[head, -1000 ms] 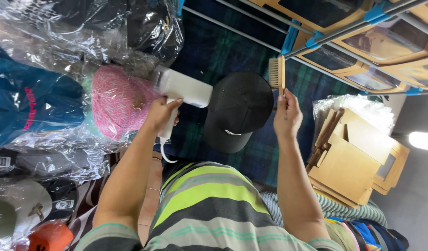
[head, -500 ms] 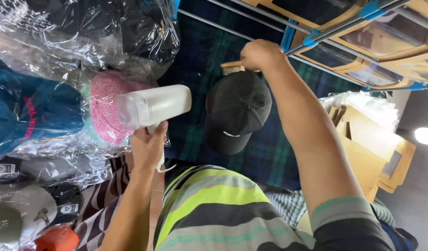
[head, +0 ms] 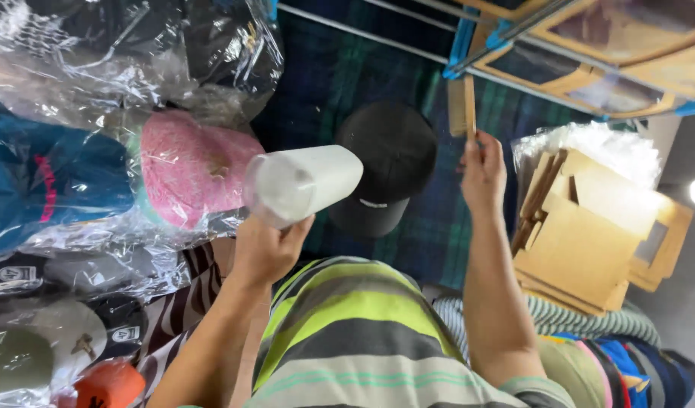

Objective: A person uses a handheld steamer and a brush to clean a black baseball cap before assembling a cardboard box for packaging.

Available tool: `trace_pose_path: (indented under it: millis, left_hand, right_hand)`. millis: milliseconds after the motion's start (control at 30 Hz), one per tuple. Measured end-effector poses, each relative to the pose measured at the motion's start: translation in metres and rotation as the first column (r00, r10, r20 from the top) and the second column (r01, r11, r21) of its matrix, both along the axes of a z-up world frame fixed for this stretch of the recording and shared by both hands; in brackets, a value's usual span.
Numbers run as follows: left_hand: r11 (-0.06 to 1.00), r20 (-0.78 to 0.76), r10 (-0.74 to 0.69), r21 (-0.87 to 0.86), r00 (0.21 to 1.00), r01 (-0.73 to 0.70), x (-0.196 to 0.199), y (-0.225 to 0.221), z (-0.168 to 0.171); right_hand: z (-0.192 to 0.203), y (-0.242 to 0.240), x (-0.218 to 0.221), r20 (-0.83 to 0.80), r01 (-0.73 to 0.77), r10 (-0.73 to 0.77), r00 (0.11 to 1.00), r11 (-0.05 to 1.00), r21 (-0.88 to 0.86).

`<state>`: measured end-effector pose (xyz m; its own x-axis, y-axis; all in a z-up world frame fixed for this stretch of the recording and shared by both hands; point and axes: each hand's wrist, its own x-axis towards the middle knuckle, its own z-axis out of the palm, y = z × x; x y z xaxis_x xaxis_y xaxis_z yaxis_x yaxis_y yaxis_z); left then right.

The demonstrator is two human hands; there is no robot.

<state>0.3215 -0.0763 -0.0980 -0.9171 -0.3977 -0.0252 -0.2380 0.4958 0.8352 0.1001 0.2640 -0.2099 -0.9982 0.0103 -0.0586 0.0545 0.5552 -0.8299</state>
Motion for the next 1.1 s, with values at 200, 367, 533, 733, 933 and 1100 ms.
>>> trace_pose_path:
  millis: [200,367,533,733,933,1100]
  left_hand:
    - [0.79,-0.274,-0.365,-0.596,0.89,0.141,0.002,0.028,0.0]
    - [0.878,-0.254,-0.217,-0.474,0.943,0.075,-0.036,0.06,0.022]
    - [0.86,-0.237,-0.189,-0.508,0.953,0.045,-0.021,0.058,0.007]
    - [0.835,-0.232,-0.295,-0.534,0.927,0.131,0.064,0.019,-0.133]
    - [0.631,-0.316,-0.25,-0.77,0.915,-0.094,0.079,-0.007,-0.093]
    - [0.94,-0.294,0.274,-0.12,0.916,-0.32,0.095,-0.009,-0.058]
  right_hand:
    - [0.027,-0.077,0.023,-0.444,-0.045,0.126,0.887,0.981,0.189]
    - [0.002,-0.086,0.016,-0.64,0.05,0.159,0.751,0.954,0.296]
    - [-0.001,-0.085,0.015,-0.72,0.066,0.211,0.661,0.94,0.336]
    - [0.019,-0.086,0.026,-0.598,0.042,0.255,0.76,0.898,0.437]
    - [0.058,-0.083,0.089,-0.732,-0.092,0.337,0.592,0.931,0.353]
    - [0.053,-0.07,0.184,-0.482,-0.439,0.651,0.587,0.755,0.487]
